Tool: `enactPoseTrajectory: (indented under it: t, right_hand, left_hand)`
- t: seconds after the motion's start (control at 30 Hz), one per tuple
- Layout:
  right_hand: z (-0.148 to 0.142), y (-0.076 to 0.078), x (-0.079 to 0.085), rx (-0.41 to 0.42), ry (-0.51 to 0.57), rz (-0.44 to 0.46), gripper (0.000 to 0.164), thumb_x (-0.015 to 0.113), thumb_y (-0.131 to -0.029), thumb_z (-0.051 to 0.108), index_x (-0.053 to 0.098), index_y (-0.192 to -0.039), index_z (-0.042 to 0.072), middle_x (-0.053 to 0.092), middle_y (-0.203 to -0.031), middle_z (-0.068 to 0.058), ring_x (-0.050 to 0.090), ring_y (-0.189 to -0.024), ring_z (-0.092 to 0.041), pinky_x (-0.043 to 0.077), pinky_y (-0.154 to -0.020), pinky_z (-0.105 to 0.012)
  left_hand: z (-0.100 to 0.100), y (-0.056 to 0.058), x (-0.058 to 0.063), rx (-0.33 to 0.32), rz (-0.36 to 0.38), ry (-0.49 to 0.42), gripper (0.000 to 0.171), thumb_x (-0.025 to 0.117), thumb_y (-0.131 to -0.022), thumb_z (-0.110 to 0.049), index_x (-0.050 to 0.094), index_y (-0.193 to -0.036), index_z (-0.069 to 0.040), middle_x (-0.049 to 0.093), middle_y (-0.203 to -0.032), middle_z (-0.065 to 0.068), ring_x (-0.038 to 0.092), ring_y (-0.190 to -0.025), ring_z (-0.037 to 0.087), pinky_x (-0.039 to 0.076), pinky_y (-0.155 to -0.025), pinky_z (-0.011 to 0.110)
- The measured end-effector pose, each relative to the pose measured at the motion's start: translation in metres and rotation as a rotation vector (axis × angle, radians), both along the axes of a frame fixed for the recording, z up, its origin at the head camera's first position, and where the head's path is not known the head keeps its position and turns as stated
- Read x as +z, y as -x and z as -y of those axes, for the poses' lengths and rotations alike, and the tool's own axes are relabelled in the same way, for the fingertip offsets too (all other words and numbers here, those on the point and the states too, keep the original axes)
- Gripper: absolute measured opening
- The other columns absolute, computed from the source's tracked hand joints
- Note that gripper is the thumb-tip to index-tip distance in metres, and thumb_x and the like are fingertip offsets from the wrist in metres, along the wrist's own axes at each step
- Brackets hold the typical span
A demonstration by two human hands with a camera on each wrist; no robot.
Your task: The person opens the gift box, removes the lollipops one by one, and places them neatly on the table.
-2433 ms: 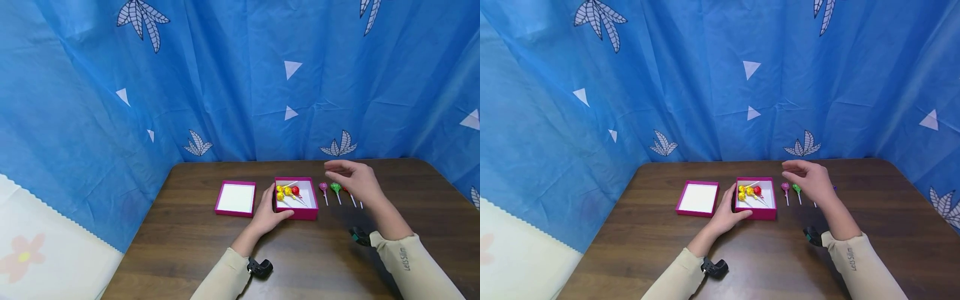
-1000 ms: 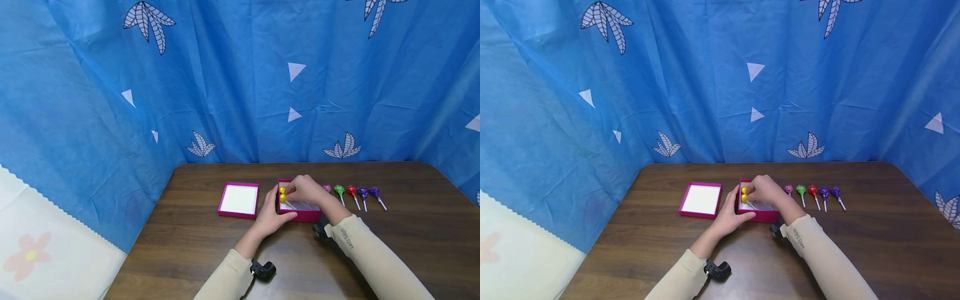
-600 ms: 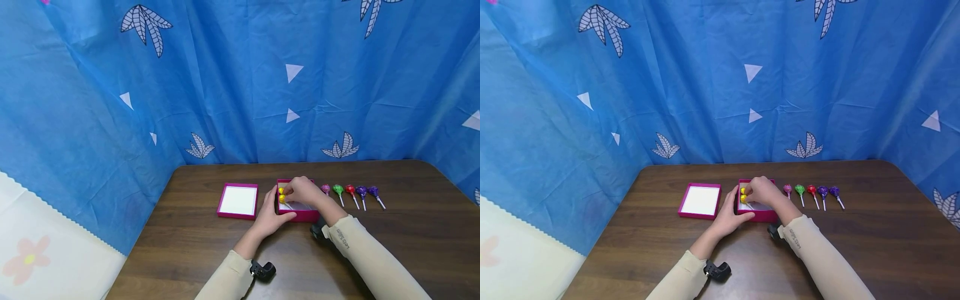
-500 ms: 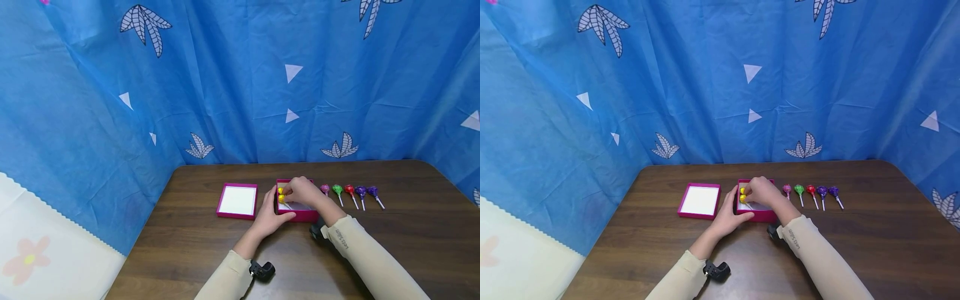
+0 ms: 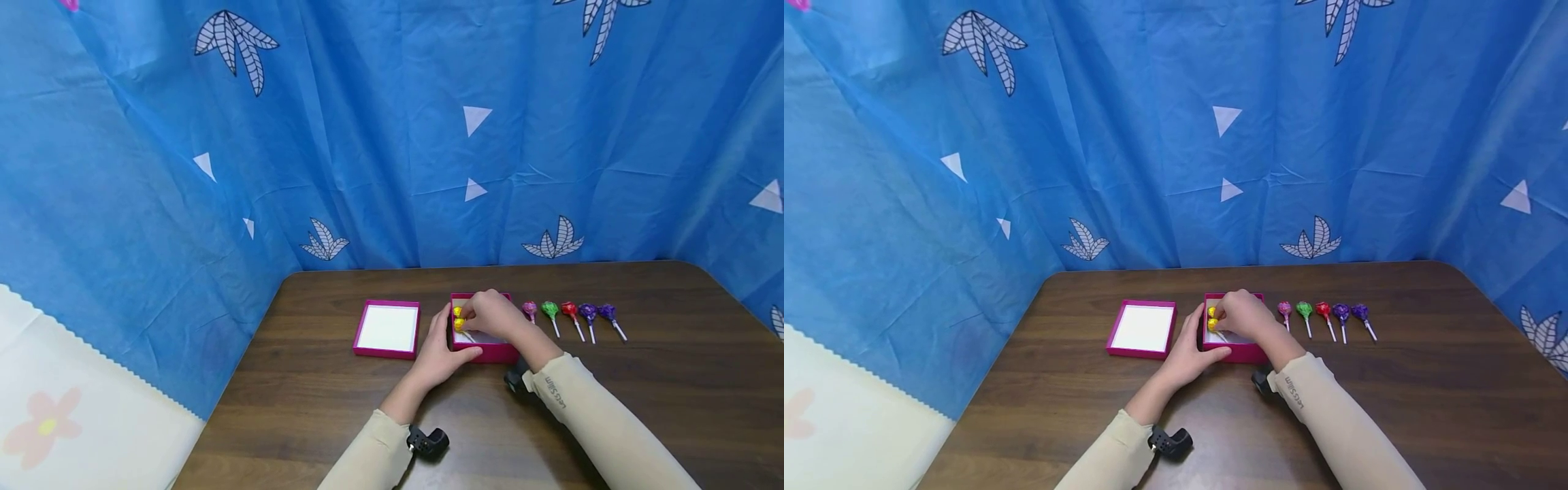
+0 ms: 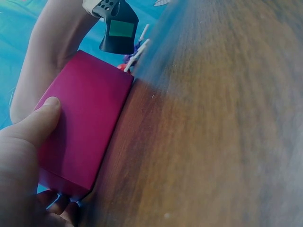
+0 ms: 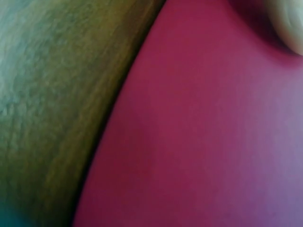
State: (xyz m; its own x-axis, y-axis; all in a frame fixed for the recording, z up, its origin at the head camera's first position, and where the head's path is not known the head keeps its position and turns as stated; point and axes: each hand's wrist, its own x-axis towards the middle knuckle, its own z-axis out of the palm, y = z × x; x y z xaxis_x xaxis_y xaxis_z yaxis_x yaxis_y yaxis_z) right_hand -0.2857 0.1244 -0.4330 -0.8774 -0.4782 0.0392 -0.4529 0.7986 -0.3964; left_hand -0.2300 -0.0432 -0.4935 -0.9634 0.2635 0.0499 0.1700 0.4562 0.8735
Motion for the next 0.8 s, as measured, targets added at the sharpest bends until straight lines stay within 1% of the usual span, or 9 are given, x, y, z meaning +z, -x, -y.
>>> enactPoseTrajectory:
  t: [0.2, 0.4, 0.5, 0.6, 0.73, 0.8]
  right_hand:
    - [-0.0016, -0.0013, 0.0012, -0.004, -0.008, 0.003, 0.02, 0.082, -0.082, 0.023, 0.081, -0.099, 0.012, 0.078, -0.096, -0.004, 0.069, -0.091, -0.021, 0.059, -0.091, -0.044]
    - [0.0005, -0.0022, 0.0038, -0.002, -0.004, 0.045, 0.026, 0.084, -0.08, 0.022, 0.08, -0.103, 0.011, 0.078, -0.099, -0.006, 0.07, -0.091, -0.021, 0.06, -0.088, -0.04]
    - [0.0004, -0.0009, 0.0023, 0.019, -0.011, 0.039, 0.027, 0.084, -0.08, 0.023, 0.08, -0.103, 0.01, 0.078, -0.098, -0.006, 0.071, -0.09, -0.02, 0.061, -0.085, -0.038]
    - [0.0, 0.0, 0.0004, 0.017, -0.016, 0.043, 0.026, 0.084, -0.08, 0.024, 0.08, -0.102, 0.011, 0.079, -0.098, -0.005, 0.072, -0.09, -0.02, 0.061, -0.085, -0.038]
    - [-0.0005, -0.0001, 0.0014, 0.006, -0.017, 0.066, 0.028, 0.084, -0.08, 0.024, 0.08, -0.105, 0.012, 0.078, -0.1, -0.005, 0.071, -0.091, -0.02, 0.061, -0.085, -0.038]
    - [-0.0013, -0.0009, 0.0026, 0.006, -0.013, 0.063, 0.028, 0.084, -0.08, 0.024, 0.079, -0.106, 0.012, 0.078, -0.1, -0.005, 0.071, -0.09, -0.019, 0.062, -0.084, -0.038]
  left_hand:
    - [0.0001, 0.0009, -0.0021, -0.005, -0.011, -0.001, 0.1, 0.076, -0.084, -0.049, 0.014, -0.16, -0.028, 0.027, -0.162, 0.001, 0.034, -0.147, 0.022, 0.038, -0.118, 0.049]
    - [0.0004, 0.0006, -0.0008, -0.009, -0.012, -0.003, 0.1, 0.075, -0.085, -0.05, 0.014, -0.161, -0.028, 0.027, -0.163, 0.002, 0.035, -0.147, 0.023, 0.037, -0.118, 0.05]
    - [0.0006, 0.0007, -0.0011, -0.011, -0.016, -0.001, 0.1, 0.075, -0.085, -0.05, 0.014, -0.161, -0.027, 0.027, -0.162, 0.002, 0.034, -0.148, 0.022, 0.037, -0.119, 0.05]
    - [0.0007, 0.0004, -0.0017, -0.01, -0.017, -0.001, 0.1, 0.075, -0.085, -0.05, 0.014, -0.161, -0.027, 0.028, -0.162, 0.002, 0.034, -0.148, 0.022, 0.038, -0.118, 0.049]
    - [0.0011, -0.0012, 0.0002, -0.01, -0.007, -0.007, 0.1, 0.075, -0.085, -0.048, 0.013, -0.161, -0.029, 0.027, -0.162, 0.001, 0.033, -0.148, 0.023, 0.039, -0.117, 0.049]
    - [0.0011, -0.0017, 0.0011, -0.011, -0.005, -0.009, 0.1, 0.075, -0.085, -0.048, 0.013, -0.16, -0.029, 0.027, -0.163, 0.001, 0.033, -0.149, 0.024, 0.04, -0.116, 0.049]
